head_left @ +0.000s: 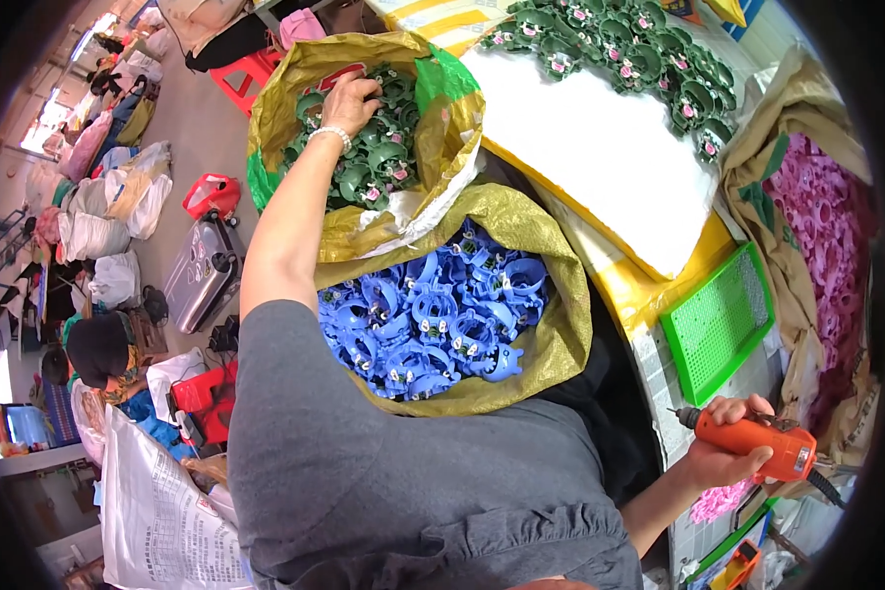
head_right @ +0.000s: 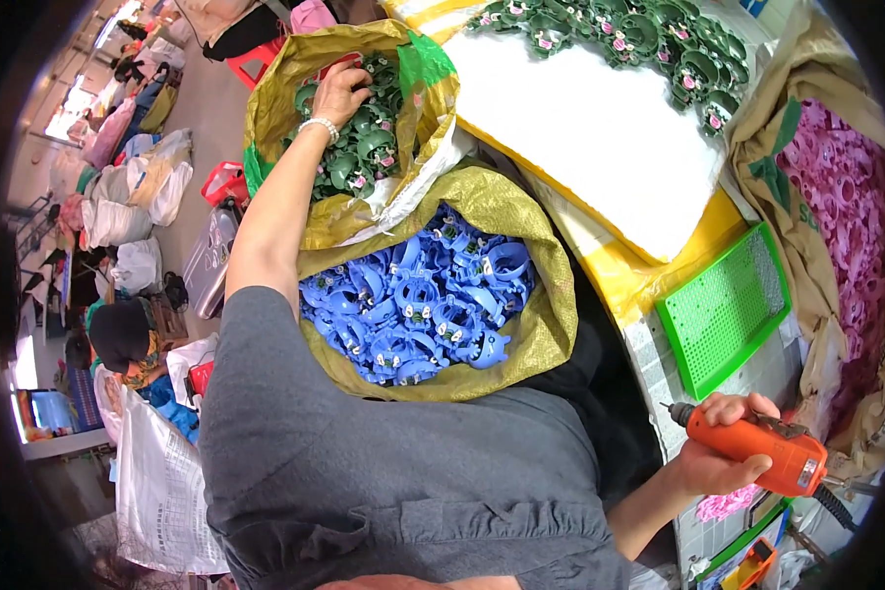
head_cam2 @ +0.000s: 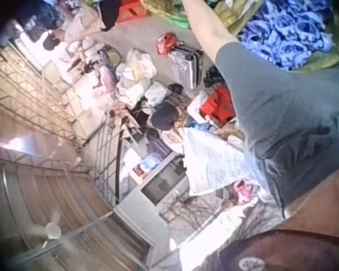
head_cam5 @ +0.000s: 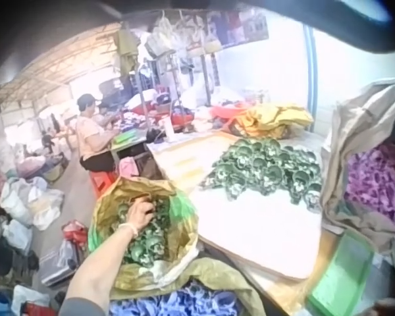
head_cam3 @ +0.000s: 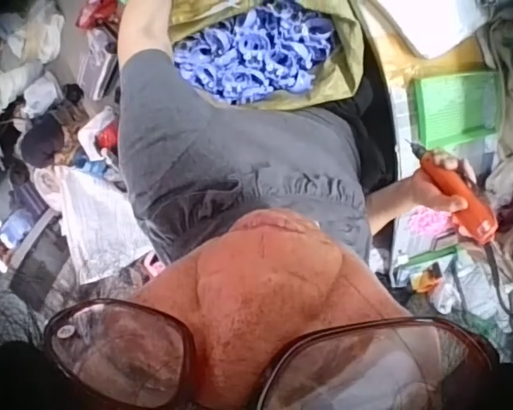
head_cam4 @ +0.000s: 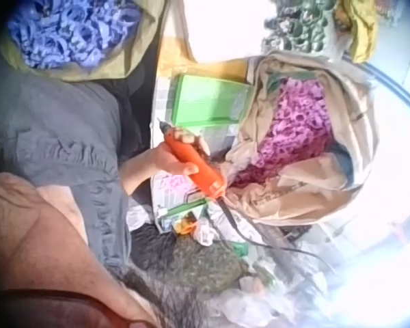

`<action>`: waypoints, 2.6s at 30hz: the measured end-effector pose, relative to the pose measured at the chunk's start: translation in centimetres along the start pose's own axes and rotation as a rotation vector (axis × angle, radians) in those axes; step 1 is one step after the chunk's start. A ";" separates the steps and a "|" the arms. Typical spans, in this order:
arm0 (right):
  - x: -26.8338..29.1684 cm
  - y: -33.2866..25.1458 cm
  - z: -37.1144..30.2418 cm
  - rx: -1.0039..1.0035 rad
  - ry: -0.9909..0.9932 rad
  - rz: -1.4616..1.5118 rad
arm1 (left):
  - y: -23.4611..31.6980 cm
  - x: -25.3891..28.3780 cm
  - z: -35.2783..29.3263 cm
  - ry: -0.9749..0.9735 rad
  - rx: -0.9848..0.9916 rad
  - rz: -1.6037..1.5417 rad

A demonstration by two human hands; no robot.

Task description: Assembling small green plastic components using an electric screwdriver.

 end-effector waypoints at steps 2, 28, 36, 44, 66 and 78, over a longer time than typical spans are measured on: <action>0.1 0.1 0.3 -0.018 0.019 -0.002 | 0.0 0.3 0.0 0.016 0.013 0.026; -0.8 1.1 4.4 -0.082 0.010 -0.092 | -2.7 2.4 -0.8 0.243 0.159 0.041; -1.0 1.4 4.1 -0.068 0.085 -0.108 | 0.3 -0.2 0.3 0.044 -0.131 0.204; -0.3 1.0 3.6 -0.027 0.144 -0.145 | -3.4 1.9 0.0 0.362 0.069 -0.189; 1.6 1.6 3.2 -0.040 0.140 -0.124 | 3.0 -2.3 2.7 -0.169 -0.245 0.292; 3.4 1.3 2.0 -0.006 0.134 -0.116 | 2.3 -4.5 4.7 -0.304 -0.062 0.289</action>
Point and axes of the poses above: each hand's wrist, its own z-axis towards the middle knuckle, its own x-axis out of the back of the hand, y = z × x, the point moved 8 cm from there along z, towards the middle knuckle, and after that the axes turned 2 degrees about -x, right-handed, at the moved point
